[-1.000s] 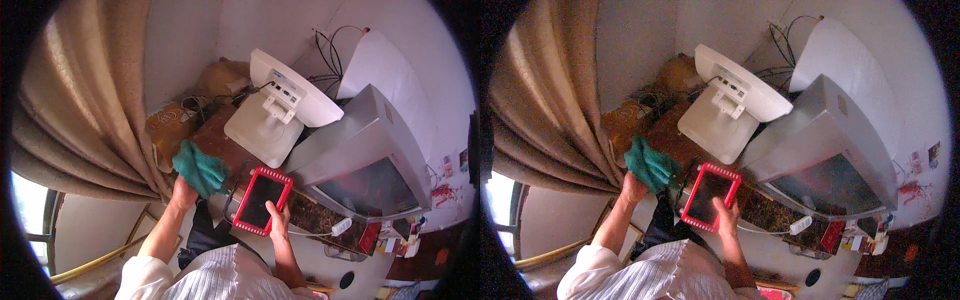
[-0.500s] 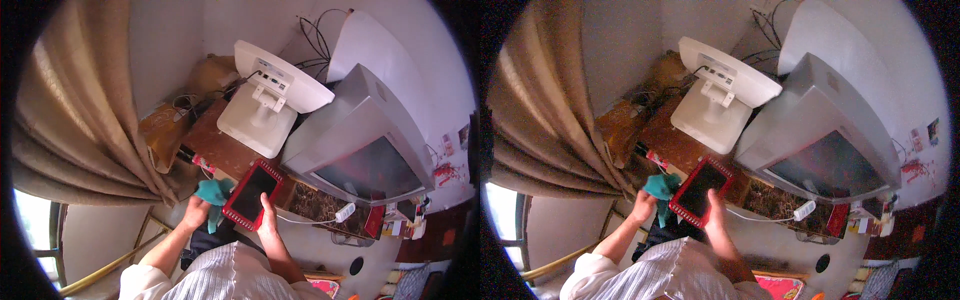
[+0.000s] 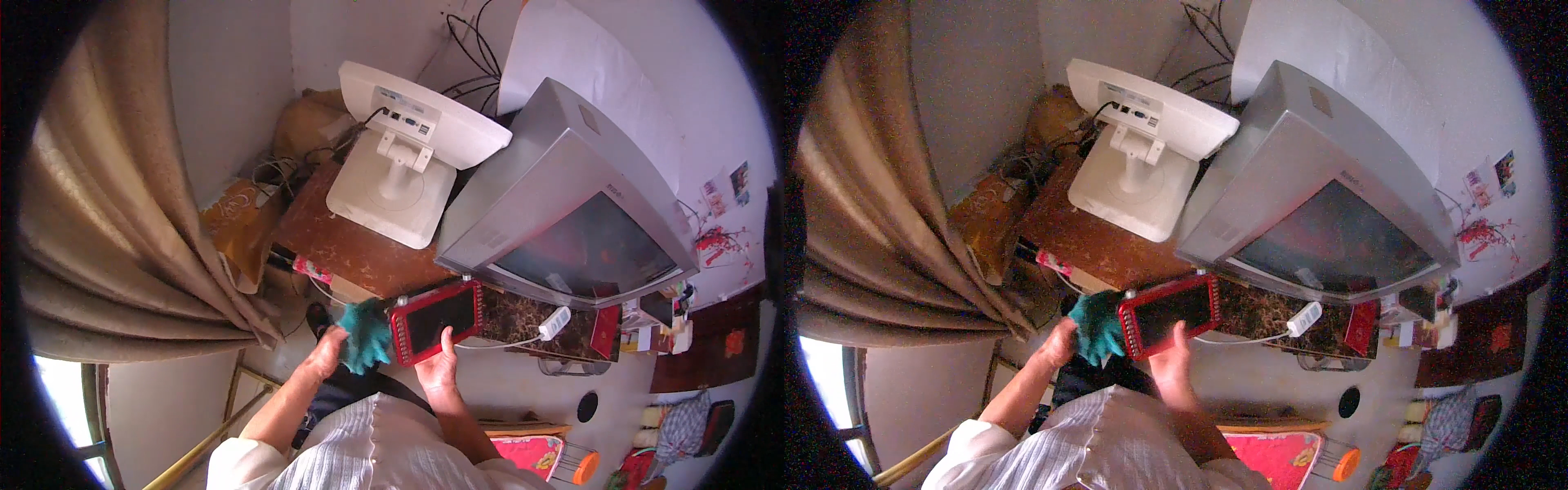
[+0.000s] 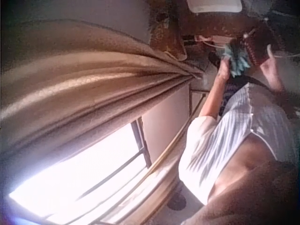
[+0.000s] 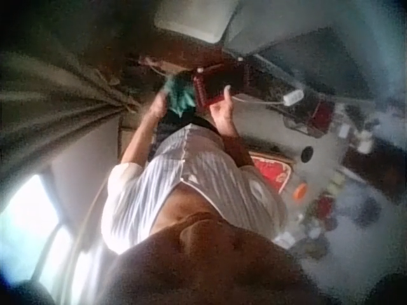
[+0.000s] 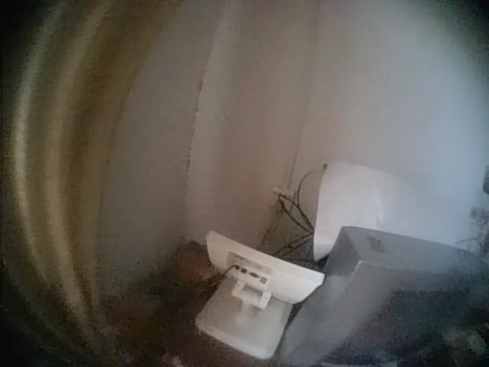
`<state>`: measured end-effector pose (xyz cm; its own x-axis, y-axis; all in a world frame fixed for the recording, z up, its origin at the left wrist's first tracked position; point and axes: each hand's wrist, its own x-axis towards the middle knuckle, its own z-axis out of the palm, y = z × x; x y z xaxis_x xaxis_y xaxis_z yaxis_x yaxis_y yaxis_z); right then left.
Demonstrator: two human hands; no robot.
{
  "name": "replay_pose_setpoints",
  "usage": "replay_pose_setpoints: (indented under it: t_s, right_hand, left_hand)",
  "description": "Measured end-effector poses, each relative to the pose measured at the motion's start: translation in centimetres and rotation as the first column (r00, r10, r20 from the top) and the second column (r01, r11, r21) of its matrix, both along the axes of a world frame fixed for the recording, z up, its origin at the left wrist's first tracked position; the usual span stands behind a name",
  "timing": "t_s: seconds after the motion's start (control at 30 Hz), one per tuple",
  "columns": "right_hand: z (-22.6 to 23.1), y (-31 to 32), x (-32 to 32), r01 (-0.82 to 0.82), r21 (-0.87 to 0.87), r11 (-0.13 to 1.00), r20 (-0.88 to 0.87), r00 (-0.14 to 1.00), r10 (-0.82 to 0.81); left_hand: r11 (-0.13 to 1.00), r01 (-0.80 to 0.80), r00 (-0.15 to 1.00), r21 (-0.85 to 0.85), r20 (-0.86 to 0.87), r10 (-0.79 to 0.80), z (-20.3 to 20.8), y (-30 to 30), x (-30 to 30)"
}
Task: The person wipes a television screen and body with a cloth, moves a monitor and other electronic components to reach the surface underneath, and then wipes a red case.
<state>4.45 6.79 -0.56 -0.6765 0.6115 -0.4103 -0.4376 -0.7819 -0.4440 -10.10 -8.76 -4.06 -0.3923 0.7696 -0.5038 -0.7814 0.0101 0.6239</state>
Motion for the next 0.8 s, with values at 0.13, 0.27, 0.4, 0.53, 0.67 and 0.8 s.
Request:
replay_pose_setpoints:
  t_s: [0.13,0.27,0.4,0.53,0.67,0.8]
  right_hand:
    - [-0.7,0.1,-0.5,-0.055,0.053,0.997,-0.065,0.996,0.059]
    - [-1.9,0.5,-1.0,-0.142,0.147,0.979,-0.027,0.989,0.147]
    - [-3.4,0.1,-2.1,-0.149,0.123,0.981,0.031,0.989,0.146]
    - [-3.8,-0.2,-4.5,-0.192,0.045,0.980,0.143,0.972,0.184]
    - [-4.9,-0.9,-7.6,-0.160,-0.047,0.986,0.141,0.976,0.165]
    - [-4.9,-1.6,-10.2,-0.034,-0.071,0.997,0.201,0.978,0.048]
  left_hand:
    - [0.995,0.062,0.997,0.078,-0.050,-0.059,4.5,2.3,-0.1]
    - [0.986,0.166,0.759,-0.027,-0.635,-0.145,6.5,3.3,-1.2]
    - [0.990,0.136,0.574,-0.022,-0.813,-0.097,7.3,5.9,-3.1]
    - [0.977,0.159,0.665,-0.141,-0.717,-0.211,6.5,7.5,-8.2]
    - [0.971,0.091,0.667,-0.223,-0.710,-0.225,2.6,8.5,-12.2]
    - [0.973,-0.132,0.540,-0.189,-0.837,-0.089,-0.3,8.7,-12.3]
